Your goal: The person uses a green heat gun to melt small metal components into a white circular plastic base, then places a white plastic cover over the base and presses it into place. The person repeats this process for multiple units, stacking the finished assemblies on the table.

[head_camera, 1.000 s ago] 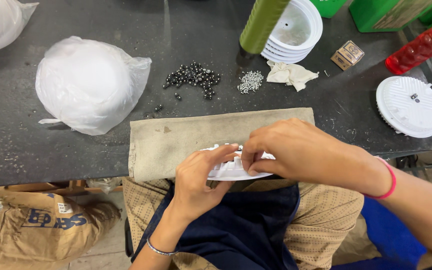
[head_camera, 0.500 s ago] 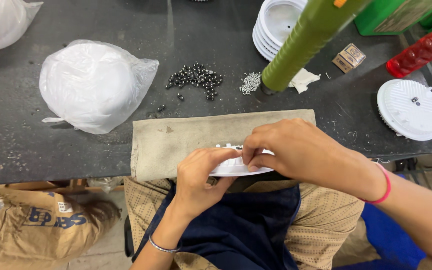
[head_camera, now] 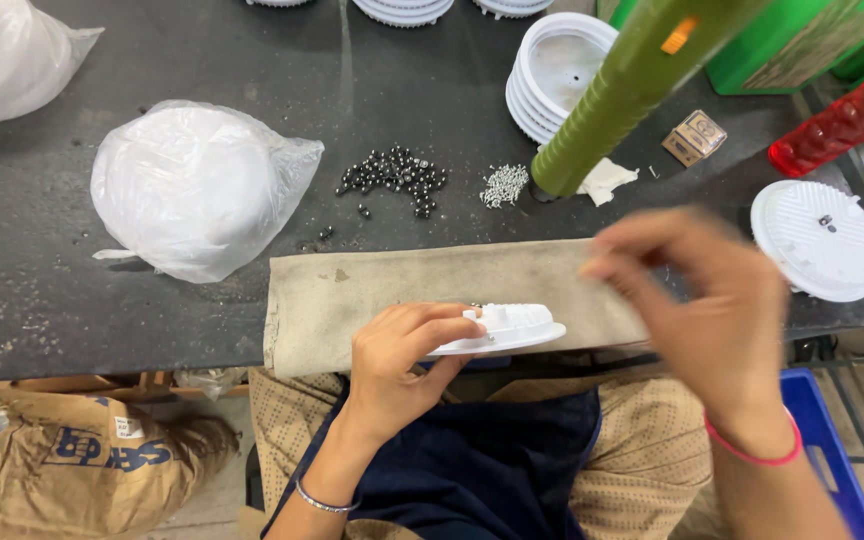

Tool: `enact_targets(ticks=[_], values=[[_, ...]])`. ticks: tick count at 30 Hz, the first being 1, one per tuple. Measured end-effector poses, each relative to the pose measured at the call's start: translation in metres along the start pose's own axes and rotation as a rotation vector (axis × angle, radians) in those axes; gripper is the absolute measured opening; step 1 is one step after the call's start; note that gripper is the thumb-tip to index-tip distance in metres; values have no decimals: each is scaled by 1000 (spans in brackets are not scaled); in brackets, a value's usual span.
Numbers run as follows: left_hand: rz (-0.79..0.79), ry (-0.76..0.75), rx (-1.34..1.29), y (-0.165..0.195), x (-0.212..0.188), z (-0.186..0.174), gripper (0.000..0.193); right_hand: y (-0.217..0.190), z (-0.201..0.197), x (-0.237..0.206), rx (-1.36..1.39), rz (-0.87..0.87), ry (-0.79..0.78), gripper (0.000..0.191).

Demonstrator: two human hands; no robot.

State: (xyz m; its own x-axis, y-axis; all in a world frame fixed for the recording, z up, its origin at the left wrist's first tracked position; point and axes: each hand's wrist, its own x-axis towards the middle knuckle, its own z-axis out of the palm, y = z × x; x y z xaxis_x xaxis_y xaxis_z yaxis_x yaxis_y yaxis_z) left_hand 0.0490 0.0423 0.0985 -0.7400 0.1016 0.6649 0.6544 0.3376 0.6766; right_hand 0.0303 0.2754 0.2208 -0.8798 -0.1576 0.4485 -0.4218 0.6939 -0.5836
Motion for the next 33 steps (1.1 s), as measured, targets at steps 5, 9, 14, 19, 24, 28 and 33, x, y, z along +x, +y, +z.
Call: enact_targets(ticks=[5,9,14,19,24,28,33], values=[[-1,7,5,1,3,0,31,19,16,65,385,-253,213,68],[-80,68,19,2,6,4,31,9,55,115,827,-107,-54,35],[-91,116,53,4,9,7,33,-11,60,95,1085,3,84,24],[-80,94,58,3,9,6,34,-25,20,30,1134,-152,53,36],[-68,78,59,4,7,8,33,-35,16,9,1069,-130,95,38],[-64,79,76,5,8,8,32,-35,19,11,1107,-134,78,39],[-64,75,68,7,9,7,32,-32,23,11,1140,-122,48,40]])
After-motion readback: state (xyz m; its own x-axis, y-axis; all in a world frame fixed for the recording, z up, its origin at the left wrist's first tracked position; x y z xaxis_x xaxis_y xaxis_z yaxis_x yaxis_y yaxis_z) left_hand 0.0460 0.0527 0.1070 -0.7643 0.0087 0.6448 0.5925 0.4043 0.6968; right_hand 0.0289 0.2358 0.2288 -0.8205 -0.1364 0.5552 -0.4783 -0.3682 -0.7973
